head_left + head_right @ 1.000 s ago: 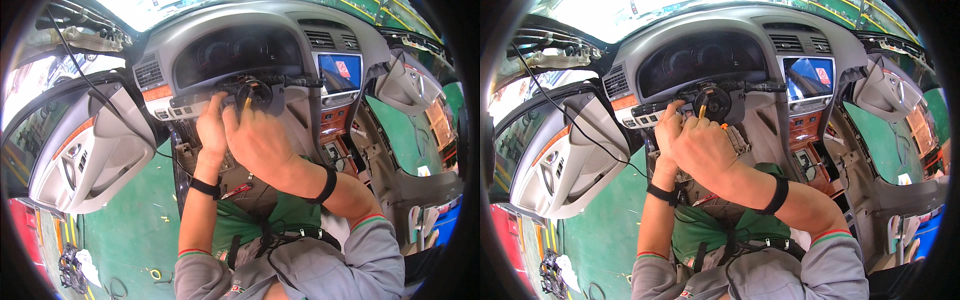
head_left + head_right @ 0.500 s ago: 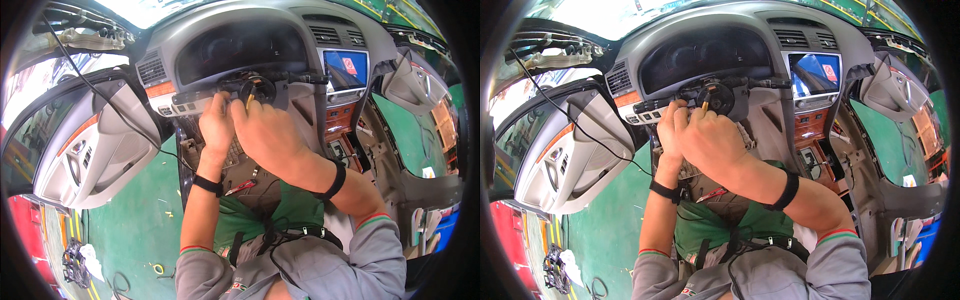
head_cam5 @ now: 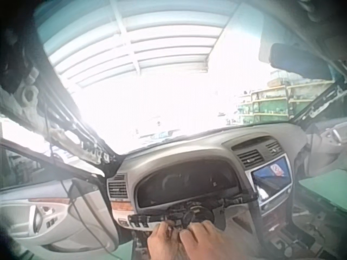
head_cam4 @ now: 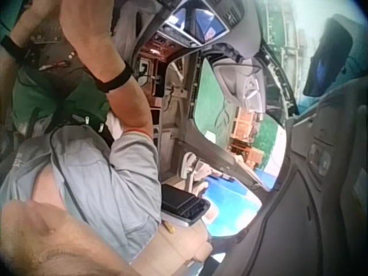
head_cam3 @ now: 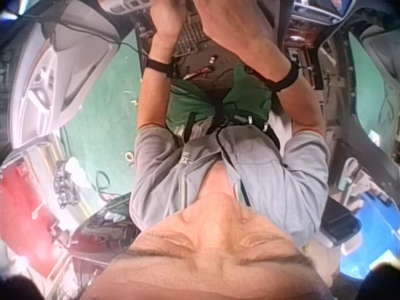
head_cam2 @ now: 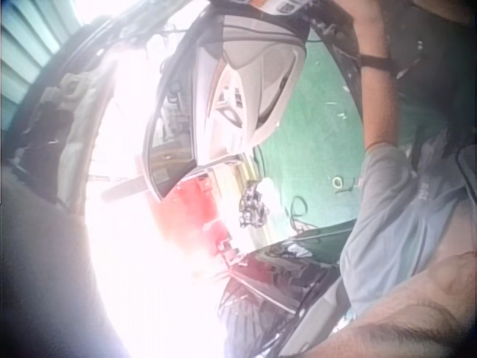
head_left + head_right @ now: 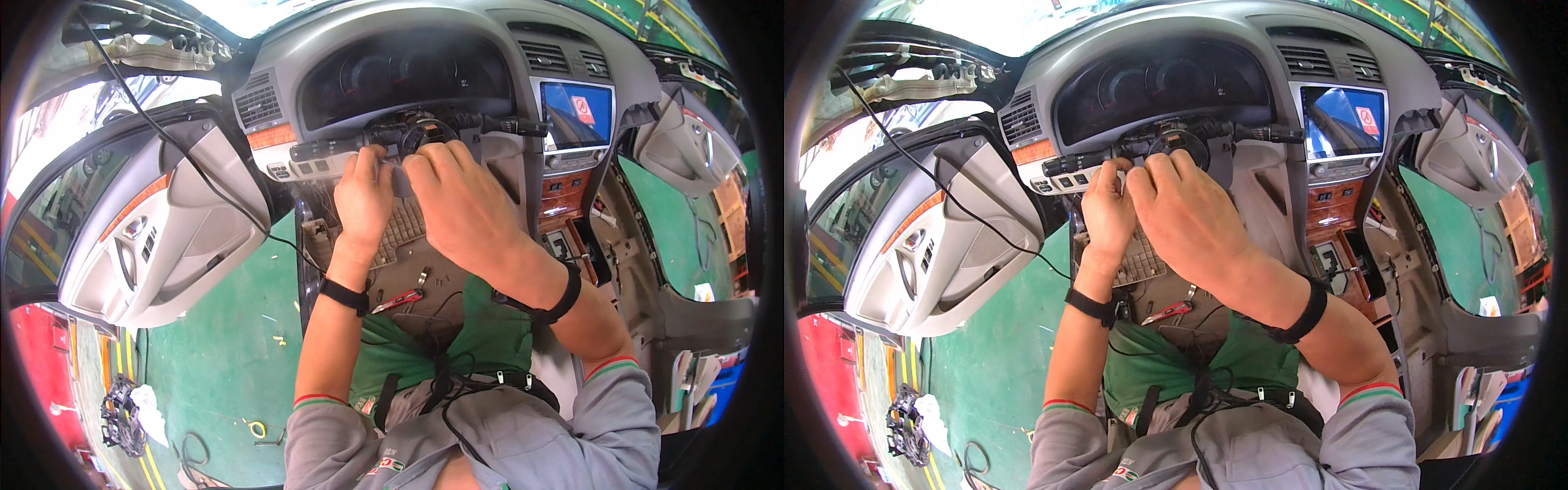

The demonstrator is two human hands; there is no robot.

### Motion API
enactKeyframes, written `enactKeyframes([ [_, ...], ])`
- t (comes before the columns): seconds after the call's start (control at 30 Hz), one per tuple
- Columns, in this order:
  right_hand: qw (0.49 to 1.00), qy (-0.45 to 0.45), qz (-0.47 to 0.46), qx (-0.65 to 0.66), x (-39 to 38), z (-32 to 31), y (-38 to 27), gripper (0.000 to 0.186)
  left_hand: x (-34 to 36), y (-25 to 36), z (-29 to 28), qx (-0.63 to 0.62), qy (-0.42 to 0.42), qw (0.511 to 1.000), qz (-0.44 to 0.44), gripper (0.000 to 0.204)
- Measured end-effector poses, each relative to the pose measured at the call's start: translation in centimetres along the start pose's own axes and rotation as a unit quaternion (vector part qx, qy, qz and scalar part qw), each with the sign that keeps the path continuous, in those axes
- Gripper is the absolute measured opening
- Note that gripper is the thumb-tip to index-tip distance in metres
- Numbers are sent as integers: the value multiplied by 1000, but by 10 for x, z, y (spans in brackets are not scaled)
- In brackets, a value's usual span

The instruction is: The person assembles the steering column cover by fitting the plastic panels together and securing them with a screwdriver.

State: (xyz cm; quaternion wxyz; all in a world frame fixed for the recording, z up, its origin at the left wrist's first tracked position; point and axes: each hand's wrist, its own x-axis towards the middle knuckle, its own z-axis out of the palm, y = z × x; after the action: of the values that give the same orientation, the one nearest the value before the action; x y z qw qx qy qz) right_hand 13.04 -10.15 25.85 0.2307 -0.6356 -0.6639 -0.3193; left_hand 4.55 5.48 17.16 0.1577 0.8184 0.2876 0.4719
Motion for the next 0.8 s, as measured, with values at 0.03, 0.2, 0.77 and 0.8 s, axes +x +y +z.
enactKeyframes([
  [0.03,999,-22,16,27,-3,2,1,21,0,0,0,9,-1,1000,-1,16],
  [0.2,990,66,53,109,-29,-7,19,25,-2,-5,4,4,25,999,25,16],
  [0.77,606,40,538,585,-102,48,98,30,12,-22,7,271,-74,942,186,21],
  [0.8,653,9,536,535,-94,58,99,30,12,-23,5,277,-74,940,187,21],
])
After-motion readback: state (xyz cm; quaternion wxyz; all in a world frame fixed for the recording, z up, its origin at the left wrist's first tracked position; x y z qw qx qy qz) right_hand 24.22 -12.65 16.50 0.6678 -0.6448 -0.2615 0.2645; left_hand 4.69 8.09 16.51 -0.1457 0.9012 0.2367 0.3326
